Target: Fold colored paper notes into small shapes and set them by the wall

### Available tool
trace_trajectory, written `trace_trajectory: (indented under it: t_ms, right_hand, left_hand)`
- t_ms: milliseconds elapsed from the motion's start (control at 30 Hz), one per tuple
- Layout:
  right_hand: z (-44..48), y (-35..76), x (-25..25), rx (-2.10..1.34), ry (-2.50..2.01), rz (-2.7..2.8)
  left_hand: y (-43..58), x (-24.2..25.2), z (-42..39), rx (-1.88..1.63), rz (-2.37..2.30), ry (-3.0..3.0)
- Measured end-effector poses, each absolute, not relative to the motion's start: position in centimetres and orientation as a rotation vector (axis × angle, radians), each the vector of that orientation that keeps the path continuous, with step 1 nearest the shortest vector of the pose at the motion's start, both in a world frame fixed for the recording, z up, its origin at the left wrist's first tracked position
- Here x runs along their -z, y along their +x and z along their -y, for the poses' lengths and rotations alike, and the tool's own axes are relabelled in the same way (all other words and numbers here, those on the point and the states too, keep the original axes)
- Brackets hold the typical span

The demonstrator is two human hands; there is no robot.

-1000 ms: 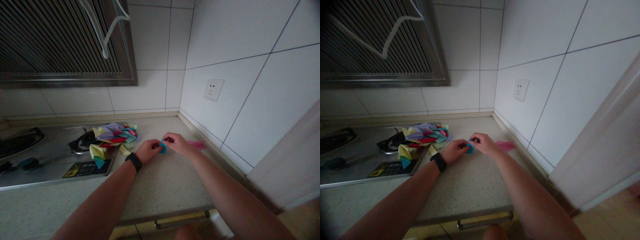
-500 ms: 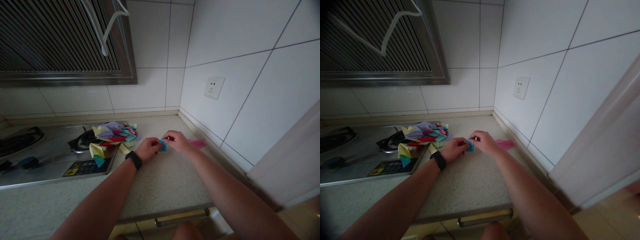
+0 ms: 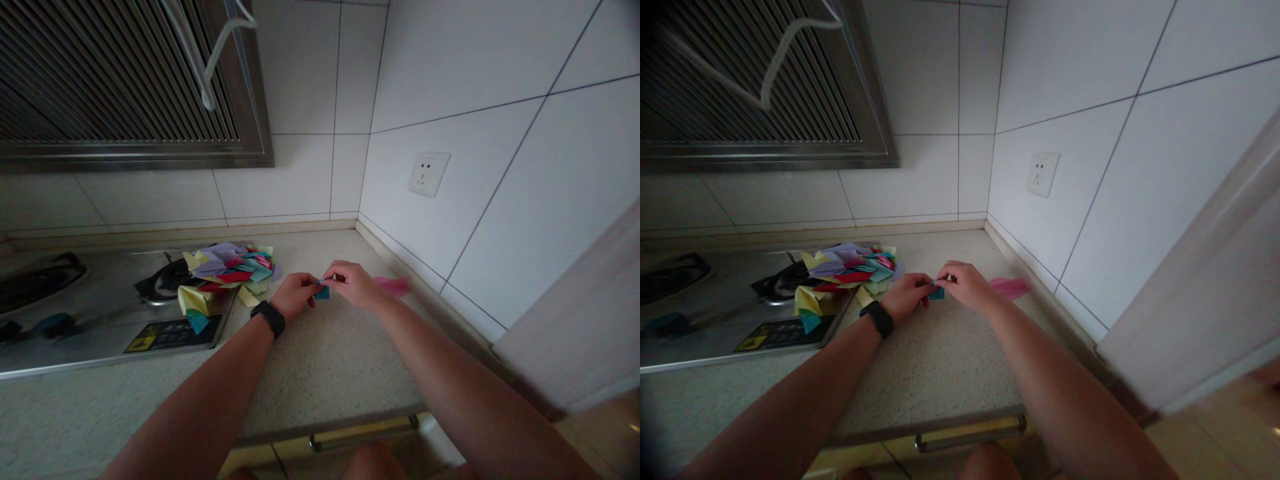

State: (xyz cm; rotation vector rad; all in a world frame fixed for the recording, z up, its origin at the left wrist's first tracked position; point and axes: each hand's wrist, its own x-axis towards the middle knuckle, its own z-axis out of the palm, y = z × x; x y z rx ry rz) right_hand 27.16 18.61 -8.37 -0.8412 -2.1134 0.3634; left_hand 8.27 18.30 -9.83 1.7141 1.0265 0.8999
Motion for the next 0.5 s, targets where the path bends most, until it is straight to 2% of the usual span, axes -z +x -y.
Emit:
trace_trajectory:
  t_ms: [500]
  right_hand:
    - [-19.5,27.4,9.2,-0.506,-0.991,1.874]
  left_hand:
    - [7.8,10.8,-19.1,-0.875,-0.937,1.71]
